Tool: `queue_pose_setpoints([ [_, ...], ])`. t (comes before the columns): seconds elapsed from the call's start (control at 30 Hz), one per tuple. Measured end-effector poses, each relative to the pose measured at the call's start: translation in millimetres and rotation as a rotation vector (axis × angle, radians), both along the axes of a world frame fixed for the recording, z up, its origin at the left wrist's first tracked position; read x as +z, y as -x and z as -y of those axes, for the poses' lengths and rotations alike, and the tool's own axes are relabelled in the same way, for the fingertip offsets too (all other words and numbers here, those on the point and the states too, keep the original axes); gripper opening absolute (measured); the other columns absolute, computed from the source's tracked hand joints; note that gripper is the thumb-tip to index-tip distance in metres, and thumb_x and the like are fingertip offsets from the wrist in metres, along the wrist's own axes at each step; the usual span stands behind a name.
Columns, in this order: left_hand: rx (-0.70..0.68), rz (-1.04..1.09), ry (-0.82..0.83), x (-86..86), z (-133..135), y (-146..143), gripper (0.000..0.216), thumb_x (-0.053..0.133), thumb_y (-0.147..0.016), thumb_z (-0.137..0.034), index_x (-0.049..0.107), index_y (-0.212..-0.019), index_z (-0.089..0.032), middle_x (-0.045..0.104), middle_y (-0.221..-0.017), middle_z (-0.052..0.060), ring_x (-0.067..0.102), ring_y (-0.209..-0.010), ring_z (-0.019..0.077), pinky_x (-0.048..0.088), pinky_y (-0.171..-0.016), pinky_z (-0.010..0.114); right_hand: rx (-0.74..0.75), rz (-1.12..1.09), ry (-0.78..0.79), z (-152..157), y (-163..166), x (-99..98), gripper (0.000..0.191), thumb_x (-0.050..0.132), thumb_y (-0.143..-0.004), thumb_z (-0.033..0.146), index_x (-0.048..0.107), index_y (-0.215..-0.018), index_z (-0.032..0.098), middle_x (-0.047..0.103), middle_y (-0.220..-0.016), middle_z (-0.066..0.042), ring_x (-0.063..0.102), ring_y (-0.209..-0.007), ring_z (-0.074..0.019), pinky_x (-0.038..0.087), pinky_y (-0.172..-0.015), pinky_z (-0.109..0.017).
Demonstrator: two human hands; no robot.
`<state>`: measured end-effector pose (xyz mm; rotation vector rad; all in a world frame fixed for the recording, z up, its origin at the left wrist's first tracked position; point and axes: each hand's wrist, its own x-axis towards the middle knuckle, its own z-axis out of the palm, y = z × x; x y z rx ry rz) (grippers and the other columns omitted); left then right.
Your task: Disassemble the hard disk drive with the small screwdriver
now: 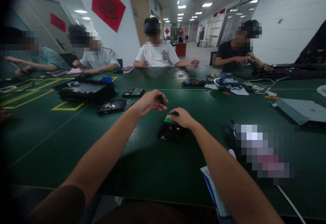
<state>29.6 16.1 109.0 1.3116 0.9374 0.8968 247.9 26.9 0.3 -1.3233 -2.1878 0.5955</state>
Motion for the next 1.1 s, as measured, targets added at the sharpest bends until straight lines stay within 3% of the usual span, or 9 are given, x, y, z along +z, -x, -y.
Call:
queue_pose_setpoints([
  [0.13, 0.033, -0.060, -0.058, 0.6, -0.7, 1.2, 0.031, 0.052, -0.090, -0.037, 0.069, -0.100, -0.014, 0.069, -0.098, 0.011, 0.066, -0.064, 0.0143, 0.048, -0.057, 0.026, 0.011, 0.008, -0.003, -0.1, 0.0, 0.3, 0.034, 0.072, -0.093, 0.045, 0.076, -0.118, 0.022, 0.075, -0.122, -0.010, 0.069, -0.109, -0.0262, 0.054, -0.093, -0.039],
  [0.37, -0.053, 0.062, 0.057, 0.1, 2.1, -1.6, 0.022, 0.054, -0.090, -0.037, 0.058, -0.099, -0.017, 0.072, -0.102, 0.012, 0.069, -0.063, 0.0169, 0.049, -0.055, 0.028, -0.004, 0.004, -0.003, -0.5, 0.1, -0.3, 0.036, 0.073, -0.091, 0.045, 0.076, -0.118, 0.021, 0.075, -0.122, -0.011, 0.069, -0.110, -0.0268, 0.053, -0.096, -0.040],
  [0.6, -0.012, 0.023, 0.022, 0.1, 0.3, 0.8, 0.027, 0.054, -0.090, -0.036, 0.066, -0.099, -0.013, 0.066, -0.097, 0.009, 0.068, -0.065, 0.0152, 0.050, -0.057, 0.027, 0.014, 0.004, -0.008, 0.0, -0.7, -0.5, 0.035, 0.072, -0.092, 0.045, 0.076, -0.119, 0.022, 0.074, -0.123, -0.010, 0.068, -0.111, -0.0263, 0.054, -0.094, -0.040],
  [0.83, -0.026, 0.053, 0.069, 2.0, 2.3, 0.1, 0.020, 0.054, -0.089, -0.036, 0.057, -0.095, -0.017, 0.072, -0.098, 0.012, 0.068, -0.063, 0.0179, 0.049, -0.056, 0.029, -0.007, 0.020, 0.014, 1.3, 0.1, 2.6, 0.035, 0.073, -0.093, 0.043, 0.075, -0.119, 0.020, 0.074, -0.123, -0.011, 0.068, -0.110, -0.0264, 0.053, -0.095, -0.040],
  [1.1, 0.047, -0.052, -0.031, 1.6, 0.0, 0.3, 0.029, 0.054, -0.089, -0.034, 0.072, -0.096, -0.012, 0.066, -0.084, 0.008, 0.058, -0.057, 0.0111, 0.040, -0.052, 0.024, 0.008, -0.004, 0.009, 1.9, 0.6, 2.0, 0.034, 0.072, -0.093, 0.043, 0.076, -0.118, 0.021, 0.074, -0.123, -0.010, 0.069, -0.109, -0.0259, 0.054, -0.091, -0.038],
])
